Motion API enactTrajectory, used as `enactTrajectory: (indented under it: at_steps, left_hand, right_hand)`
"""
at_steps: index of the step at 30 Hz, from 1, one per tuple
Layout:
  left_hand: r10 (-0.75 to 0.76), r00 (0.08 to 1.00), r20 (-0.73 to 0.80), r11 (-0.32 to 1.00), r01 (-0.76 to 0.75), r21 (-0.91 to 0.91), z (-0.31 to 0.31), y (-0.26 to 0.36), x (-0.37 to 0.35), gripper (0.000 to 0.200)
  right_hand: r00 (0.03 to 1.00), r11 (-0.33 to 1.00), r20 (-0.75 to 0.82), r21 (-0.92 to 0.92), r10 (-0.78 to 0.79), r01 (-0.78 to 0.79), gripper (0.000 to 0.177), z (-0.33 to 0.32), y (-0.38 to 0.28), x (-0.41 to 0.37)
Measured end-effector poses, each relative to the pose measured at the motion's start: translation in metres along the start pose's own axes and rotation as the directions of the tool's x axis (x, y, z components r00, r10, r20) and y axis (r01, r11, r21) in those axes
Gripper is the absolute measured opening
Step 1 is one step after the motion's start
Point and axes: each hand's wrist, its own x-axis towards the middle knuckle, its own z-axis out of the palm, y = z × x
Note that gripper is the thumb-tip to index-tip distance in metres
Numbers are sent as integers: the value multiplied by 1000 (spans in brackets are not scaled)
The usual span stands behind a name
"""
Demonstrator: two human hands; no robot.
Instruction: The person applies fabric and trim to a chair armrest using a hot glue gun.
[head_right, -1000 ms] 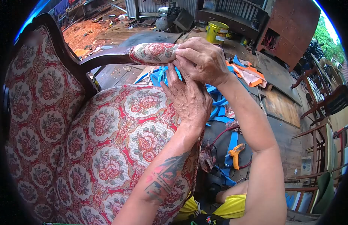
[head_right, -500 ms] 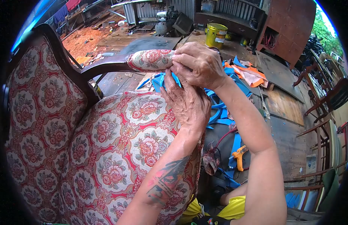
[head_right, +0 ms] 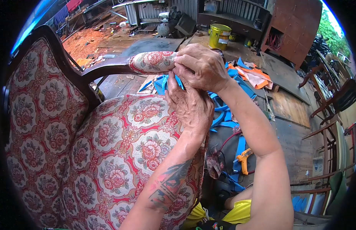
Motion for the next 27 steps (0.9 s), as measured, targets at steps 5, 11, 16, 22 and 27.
enactTrajectory:
  at_steps: [5, 11, 16, 22, 27]
  left_hand:
    - [10, 1000, -22, 999, -10, -31, 0, 0, 2, 89]
    - [-1, 1000, -19, 999, 0, -38, 0, 1, 2, 88]
    - [-2, 999, -40, 997, -1, -82, 3, 1, 1, 86]
    - [-1, 1000, -8, 995, 1, -101, 0, 2, 1, 80]
    - [-11, 1000, -21, 993, 9, -114, 1, 4, 2, 79]
  right_hand:
    - [1000, 1000, 22, -1, 14, -14, 23, -2, -2, 4]
    - [983, 991, 135, -62, 125, -117, 36, -10, -16, 16]
    - [913, 972, 350, -168, 212, -161, 49, -20, -34, 40]
    - [838, 964, 514, -263, 184, -50, 57, -15, -37, 49]
    - [763, 928, 574, -361, 299, -93, 57, -13, -47, 60]
